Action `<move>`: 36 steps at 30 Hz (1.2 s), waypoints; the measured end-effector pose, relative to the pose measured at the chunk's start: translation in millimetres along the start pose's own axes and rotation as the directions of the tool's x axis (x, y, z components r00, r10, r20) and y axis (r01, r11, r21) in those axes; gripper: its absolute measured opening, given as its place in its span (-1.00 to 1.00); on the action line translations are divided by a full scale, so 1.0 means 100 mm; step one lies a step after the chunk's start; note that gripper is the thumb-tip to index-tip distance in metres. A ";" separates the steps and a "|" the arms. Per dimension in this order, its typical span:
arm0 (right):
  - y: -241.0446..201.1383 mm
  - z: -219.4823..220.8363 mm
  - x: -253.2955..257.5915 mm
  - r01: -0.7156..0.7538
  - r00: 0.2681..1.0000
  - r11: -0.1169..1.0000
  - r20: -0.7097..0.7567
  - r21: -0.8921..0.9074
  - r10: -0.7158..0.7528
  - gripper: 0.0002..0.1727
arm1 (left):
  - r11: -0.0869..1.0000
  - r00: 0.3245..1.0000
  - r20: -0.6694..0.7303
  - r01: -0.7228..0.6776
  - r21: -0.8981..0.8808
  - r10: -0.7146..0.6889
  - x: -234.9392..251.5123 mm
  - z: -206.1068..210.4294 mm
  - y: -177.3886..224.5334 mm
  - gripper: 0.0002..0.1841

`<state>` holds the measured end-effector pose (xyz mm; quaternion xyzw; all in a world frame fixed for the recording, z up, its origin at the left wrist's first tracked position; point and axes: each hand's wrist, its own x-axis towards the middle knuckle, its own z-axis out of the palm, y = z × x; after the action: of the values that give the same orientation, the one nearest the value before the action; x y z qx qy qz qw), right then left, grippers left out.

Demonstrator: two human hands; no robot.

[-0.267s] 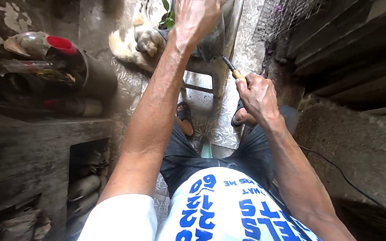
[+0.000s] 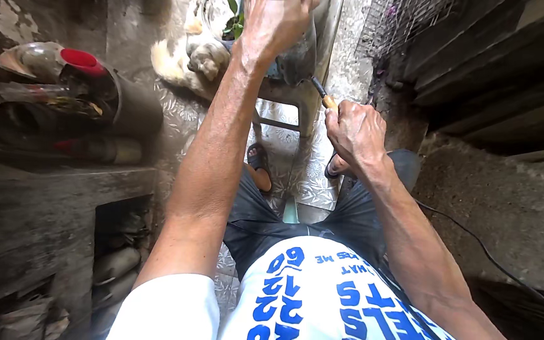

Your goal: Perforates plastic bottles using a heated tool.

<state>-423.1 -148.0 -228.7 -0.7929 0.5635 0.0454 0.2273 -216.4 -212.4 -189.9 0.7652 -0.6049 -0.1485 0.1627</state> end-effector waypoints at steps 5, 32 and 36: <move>-0.04 -0.01 0.05 -0.019 1.000 1.000 0.012 0.011 0.019 -0.46 | 0.999 1.000 0.004 -0.023 -0.025 0.023 0.02 0.00 -0.03 -0.72; 0.14 -0.09 -0.07 0.048 0.994 0.985 -0.101 0.168 -0.031 -0.47 | 0.997 0.993 -0.111 -0.047 -0.068 0.040 0.23 0.11 -0.15 -0.59; 0.13 -0.08 -0.06 0.041 0.995 0.983 -0.101 0.180 -0.023 -0.46 | 0.996 0.995 -0.099 -0.026 -0.089 0.017 0.15 0.08 -0.11 -0.63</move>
<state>-438.6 -149.8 -223.8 -0.7792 0.5629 -0.0494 0.2714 -206.6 -225.3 -202.8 0.7569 -0.5971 -0.1360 0.2282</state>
